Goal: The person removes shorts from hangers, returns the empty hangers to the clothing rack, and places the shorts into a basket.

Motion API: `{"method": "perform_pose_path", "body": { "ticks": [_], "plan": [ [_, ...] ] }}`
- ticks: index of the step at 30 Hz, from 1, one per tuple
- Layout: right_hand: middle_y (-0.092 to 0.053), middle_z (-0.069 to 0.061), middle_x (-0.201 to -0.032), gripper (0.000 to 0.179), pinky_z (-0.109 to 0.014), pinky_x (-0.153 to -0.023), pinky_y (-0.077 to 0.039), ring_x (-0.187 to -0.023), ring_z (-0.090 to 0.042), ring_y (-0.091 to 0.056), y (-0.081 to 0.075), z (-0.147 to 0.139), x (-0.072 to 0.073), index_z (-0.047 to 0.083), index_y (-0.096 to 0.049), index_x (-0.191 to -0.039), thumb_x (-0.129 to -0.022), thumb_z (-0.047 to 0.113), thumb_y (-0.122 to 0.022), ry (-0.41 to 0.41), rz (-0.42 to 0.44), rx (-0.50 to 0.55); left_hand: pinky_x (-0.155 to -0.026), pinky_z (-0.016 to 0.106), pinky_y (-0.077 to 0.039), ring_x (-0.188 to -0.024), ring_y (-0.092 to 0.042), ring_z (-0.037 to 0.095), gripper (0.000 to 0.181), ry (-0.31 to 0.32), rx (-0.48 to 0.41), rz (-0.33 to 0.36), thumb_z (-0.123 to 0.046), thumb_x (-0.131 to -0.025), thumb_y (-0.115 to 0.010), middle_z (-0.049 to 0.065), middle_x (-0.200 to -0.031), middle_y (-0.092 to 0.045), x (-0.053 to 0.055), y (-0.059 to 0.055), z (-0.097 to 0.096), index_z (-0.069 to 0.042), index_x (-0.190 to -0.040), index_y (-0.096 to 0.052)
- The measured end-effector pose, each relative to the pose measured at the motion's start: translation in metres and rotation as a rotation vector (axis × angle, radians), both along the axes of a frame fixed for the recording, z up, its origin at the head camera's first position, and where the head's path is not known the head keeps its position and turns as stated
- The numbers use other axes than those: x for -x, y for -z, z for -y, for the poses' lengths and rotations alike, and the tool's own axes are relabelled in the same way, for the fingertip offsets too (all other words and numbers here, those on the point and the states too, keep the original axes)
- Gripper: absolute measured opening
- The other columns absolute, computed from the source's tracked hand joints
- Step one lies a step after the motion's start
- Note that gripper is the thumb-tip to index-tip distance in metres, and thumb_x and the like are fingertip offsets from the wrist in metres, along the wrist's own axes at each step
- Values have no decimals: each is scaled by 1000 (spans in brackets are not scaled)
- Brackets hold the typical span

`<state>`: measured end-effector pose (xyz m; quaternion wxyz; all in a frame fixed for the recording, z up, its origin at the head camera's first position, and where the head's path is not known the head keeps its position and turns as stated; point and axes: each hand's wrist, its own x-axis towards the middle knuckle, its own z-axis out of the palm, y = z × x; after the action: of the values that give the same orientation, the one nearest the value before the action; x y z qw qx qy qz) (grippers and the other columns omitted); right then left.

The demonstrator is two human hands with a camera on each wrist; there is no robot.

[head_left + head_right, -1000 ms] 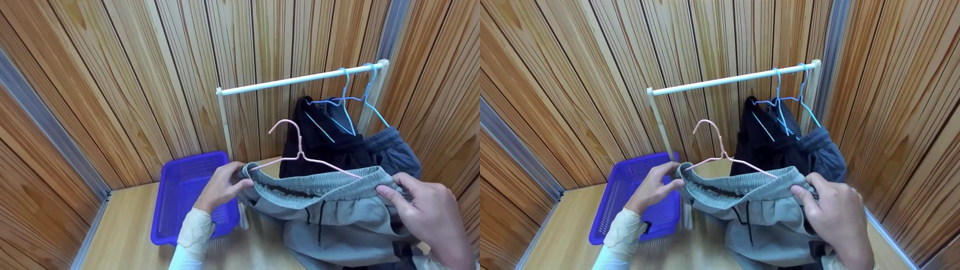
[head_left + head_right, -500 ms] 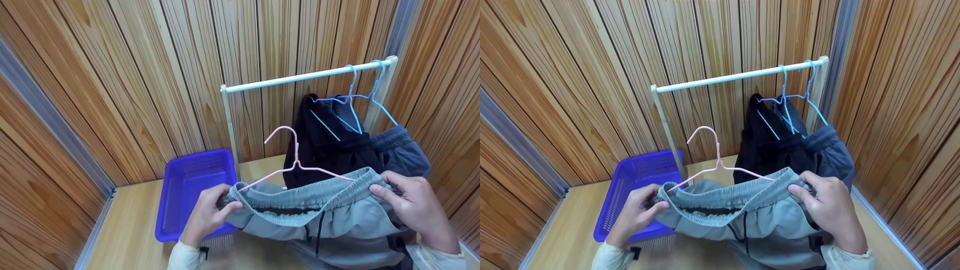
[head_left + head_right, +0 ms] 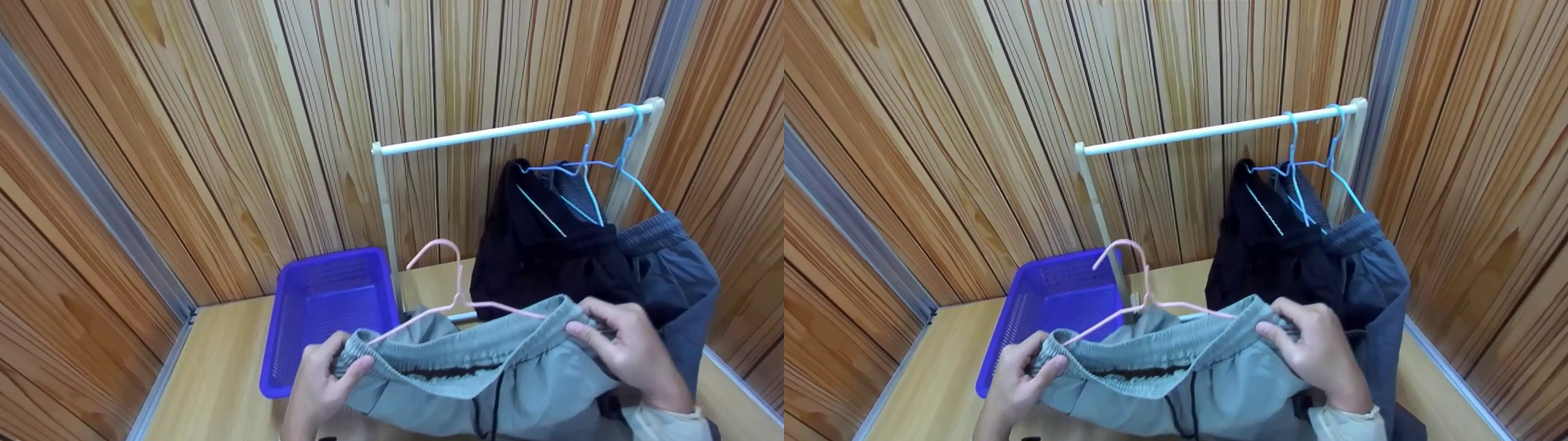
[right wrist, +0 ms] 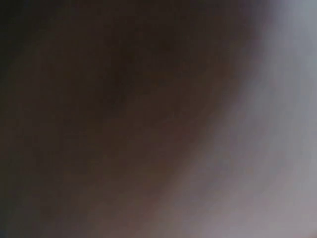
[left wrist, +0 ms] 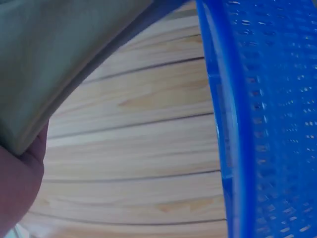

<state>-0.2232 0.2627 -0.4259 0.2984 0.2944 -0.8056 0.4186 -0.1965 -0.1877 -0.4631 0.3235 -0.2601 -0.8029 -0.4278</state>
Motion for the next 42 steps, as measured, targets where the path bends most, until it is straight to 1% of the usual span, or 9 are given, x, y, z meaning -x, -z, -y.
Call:
{"method": "perform_pose_path", "body": {
  "ticks": [3,9,12,17,24,29,32,37,42],
  "plan": [
    [-50,9,-60,37,-13,-55,-40,-58,10,-47,9,5,1,20,-65,-81,-82,-14,-77,-17,-10,-8,-52,7,-37,-62,-44,-10,18,-13,-33,8,-12,-86,-81,-10,-63,-55,-4,7,4,-23,-91,-68],
    [-51,12,-61,38,-12,-54,-36,-57,10,-46,24,12,7,19,-66,-77,-70,-14,-83,-20,-114,33,-51,5,-35,-60,-42,-11,20,1,-62,-7,-8,-85,-82,-6,-60,-54,-6,12,7,-22,-87,-68],
    [-54,14,-62,35,-11,-56,-37,-58,12,-47,28,15,10,18,-69,-78,-67,-11,-86,16,-141,42,-53,8,-41,-62,-48,-10,18,-9,-53,5,-10,-86,-83,-6,-65,-62,-5,11,8,-21,-95,-72],
    [-54,15,-62,30,-9,-56,-38,-59,12,-46,34,22,16,17,-72,-80,-67,-5,-88,48,-173,41,-63,15,-52,-70,-62,-4,21,-55,-18,19,-12,-88,-83,-6,-82,-76,-3,9,9,-19,-107,-77],
    [-58,15,-64,32,-10,-56,-38,-59,11,-46,42,33,19,19,-73,-81,-65,-4,-89,53,-187,19,-70,16,-52,-79,-62,-3,21,-120,78,-28,-5,-86,-76,-10,-88,-73,-4,10,0,-18,-101,-72],
    [-62,14,-67,34,-13,-56,-39,-61,11,-48,43,41,22,19,-74,-84,-65,-6,-89,29,-179,10,-66,13,-48,-74,-57,-5,18,-172,94,-34,-5,-85,-75,-12,-82,-70,-8,9,-2,-20,-95,-72],
    [-65,13,-69,35,-13,-58,-42,-62,11,-51,42,45,24,19,-75,-86,-65,-7,-89,5,-177,13,-60,11,-44,-67,-52,-6,15,-206,87,-94,-12,-89,-82,-12,-71,-63,-7,8,-4,-19,-84,-70],
    [-70,12,-73,36,-11,-64,-46,-66,10,-55,41,47,27,20,-76,-89,-69,-7,-88,-12,-134,-8,-57,12,-44,-65,-51,-7,20,-242,71,-217,-13,-85,-87,-12,-68,-62,-1,9,-7,-19,-78,-69],
    [-71,13,-75,32,-10,-68,-47,-68,13,-55,39,47,27,24,-76,-92,-77,-2,-88,-8,-61,-58,-58,14,-46,-65,-55,-5,19,-244,69,-256,-12,-85,-87,-12,-69,-65,5,14,-6,-21,-79,-71]
  ]
}}
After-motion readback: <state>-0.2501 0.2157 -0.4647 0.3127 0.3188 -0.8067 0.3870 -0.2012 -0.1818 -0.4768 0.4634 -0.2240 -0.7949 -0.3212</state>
